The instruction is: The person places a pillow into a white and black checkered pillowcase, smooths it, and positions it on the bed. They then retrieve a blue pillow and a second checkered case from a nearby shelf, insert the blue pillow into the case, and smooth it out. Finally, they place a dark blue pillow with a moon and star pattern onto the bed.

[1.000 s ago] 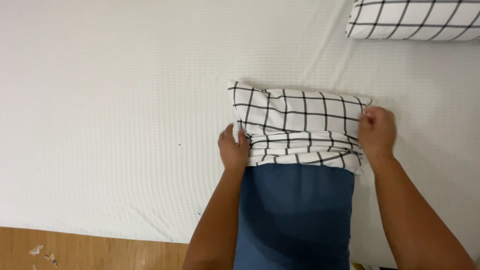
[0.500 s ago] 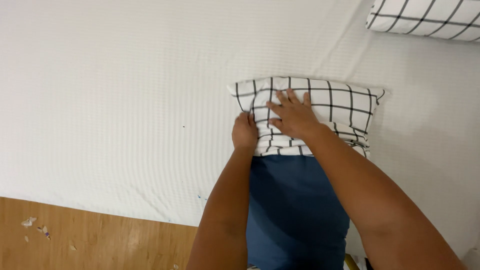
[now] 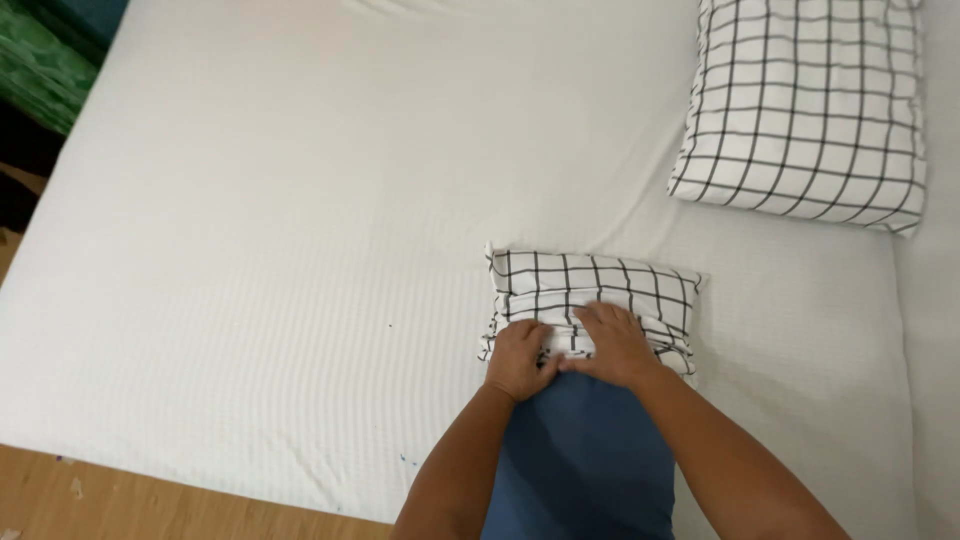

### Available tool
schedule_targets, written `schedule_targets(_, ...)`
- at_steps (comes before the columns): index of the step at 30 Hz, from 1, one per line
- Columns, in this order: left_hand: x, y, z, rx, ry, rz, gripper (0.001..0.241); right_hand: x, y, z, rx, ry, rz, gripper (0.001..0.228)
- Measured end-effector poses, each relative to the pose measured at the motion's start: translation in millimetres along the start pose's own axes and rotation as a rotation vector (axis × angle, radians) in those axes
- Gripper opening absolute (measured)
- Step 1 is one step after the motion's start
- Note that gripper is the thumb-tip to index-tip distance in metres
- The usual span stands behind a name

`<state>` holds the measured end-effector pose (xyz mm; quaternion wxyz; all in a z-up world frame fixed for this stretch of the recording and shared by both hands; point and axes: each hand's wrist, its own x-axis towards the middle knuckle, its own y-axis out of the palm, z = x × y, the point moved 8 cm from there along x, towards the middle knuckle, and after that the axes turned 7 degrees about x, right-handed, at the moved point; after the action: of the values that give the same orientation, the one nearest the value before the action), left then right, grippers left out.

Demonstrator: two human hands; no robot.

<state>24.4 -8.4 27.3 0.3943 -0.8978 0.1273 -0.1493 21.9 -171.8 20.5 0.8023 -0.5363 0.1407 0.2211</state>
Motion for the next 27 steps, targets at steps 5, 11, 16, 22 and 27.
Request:
schedule_targets(5, -10, 21, -15, 0.109, 0.099, 0.233, 0.054, -30, 13, -23, 0.002, 0.089, 0.075, 0.084)
schedule_targets(11, -36, 33, -21, 0.213, 0.061, 0.63, 0.041, -41, 56, -33, -0.009, -0.068, 0.012, 0.021)
schedule_targets(16, -38, 26, -14, 0.153, -0.072, 0.692, 0.054, -46, 50, -28, 0.188, -0.084, 0.247, 0.043)
schedule_targets(22, -29, 36, 46, 0.112, -0.342, 0.229, 0.041, -50, 2, -36, 0.098, 0.057, 0.132, 0.058)
schedule_targets(27, -48, 61, 103, 0.153, -0.569, 0.418, 0.031, -48, 92, -88, 0.186, 0.173, 0.412, 0.043)
